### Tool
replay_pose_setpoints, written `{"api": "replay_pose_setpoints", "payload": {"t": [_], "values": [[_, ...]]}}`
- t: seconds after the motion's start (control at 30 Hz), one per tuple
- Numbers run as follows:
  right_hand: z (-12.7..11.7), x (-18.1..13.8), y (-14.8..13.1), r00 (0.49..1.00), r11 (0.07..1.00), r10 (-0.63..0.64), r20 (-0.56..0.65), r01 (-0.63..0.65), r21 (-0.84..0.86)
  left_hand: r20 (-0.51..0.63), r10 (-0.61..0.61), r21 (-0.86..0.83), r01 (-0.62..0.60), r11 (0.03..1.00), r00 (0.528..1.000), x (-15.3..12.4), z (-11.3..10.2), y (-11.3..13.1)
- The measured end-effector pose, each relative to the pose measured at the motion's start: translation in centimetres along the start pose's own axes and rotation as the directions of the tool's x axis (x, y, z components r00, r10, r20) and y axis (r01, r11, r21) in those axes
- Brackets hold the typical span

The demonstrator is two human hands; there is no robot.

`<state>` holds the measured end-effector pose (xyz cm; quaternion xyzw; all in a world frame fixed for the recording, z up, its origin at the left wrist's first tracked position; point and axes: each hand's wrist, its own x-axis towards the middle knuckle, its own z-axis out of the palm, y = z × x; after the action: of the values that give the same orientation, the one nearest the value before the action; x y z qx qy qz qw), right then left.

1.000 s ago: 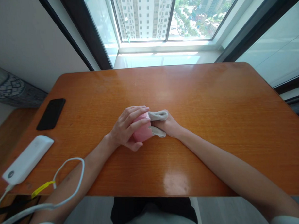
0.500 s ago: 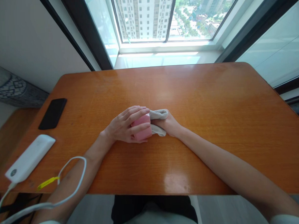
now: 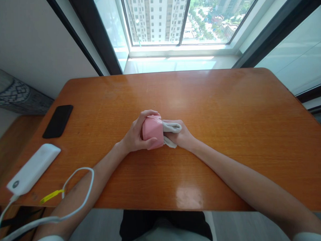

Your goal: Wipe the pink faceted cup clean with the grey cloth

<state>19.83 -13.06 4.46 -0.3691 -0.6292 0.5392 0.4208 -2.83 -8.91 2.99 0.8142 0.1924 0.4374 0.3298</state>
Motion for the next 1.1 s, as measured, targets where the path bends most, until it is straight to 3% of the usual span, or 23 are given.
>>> {"api": "replay_pose_setpoints", "payload": {"t": [0.2,0.37,0.47,0.6,0.7,0.8,0.9,1.1], "values": [[0.5,-0.4,-0.6,0.995,0.991,-0.101,-0.010,0.100,-0.091,-0.011,-0.159,-0.162,0.156,0.974,0.987,0.3,0.2,0.8],[1.0,-0.5,-0.8,0.966,0.956,-0.258,0.013,0.257,-0.143,0.066,-0.458,-0.410,0.443,0.797,0.886,0.2,0.8,1.4],[1.1,-0.5,-0.8,0.950,0.940,-0.310,0.032,0.311,-0.143,0.049,-0.496,-0.437,0.465,0.770,0.867,0.1,1.3,1.4],[1.1,-0.5,-0.7,0.966,0.953,-0.259,0.014,0.257,-0.157,-0.080,-0.418,-0.379,0.361,0.852,0.905,0.0,1.7,1.2],[1.0,-0.4,-0.7,0.977,0.965,-0.212,-0.017,0.206,-0.161,-0.141,-0.262,-0.245,0.222,0.944,0.955,-0.1,1.3,0.9],[0.9,-0.3,-0.7,0.983,0.973,-0.176,-0.059,0.164,-0.163,-0.063,-0.014,-0.039,0.011,0.999,0.998,-0.2,0.1,0.5],[0.8,-0.3,-0.8,0.985,0.977,-0.156,-0.072,0.143,-0.157,0.089,0.152,0.084,-0.159,0.984,0.984,-0.2,-1.2,-0.1],[0.5,-0.3,-0.7,0.986,0.995,-0.075,-0.146,0.065,-0.070,0.162,0.174,0.163,-0.200,0.966,0.971,0.0,-1.4,-0.9]]}}
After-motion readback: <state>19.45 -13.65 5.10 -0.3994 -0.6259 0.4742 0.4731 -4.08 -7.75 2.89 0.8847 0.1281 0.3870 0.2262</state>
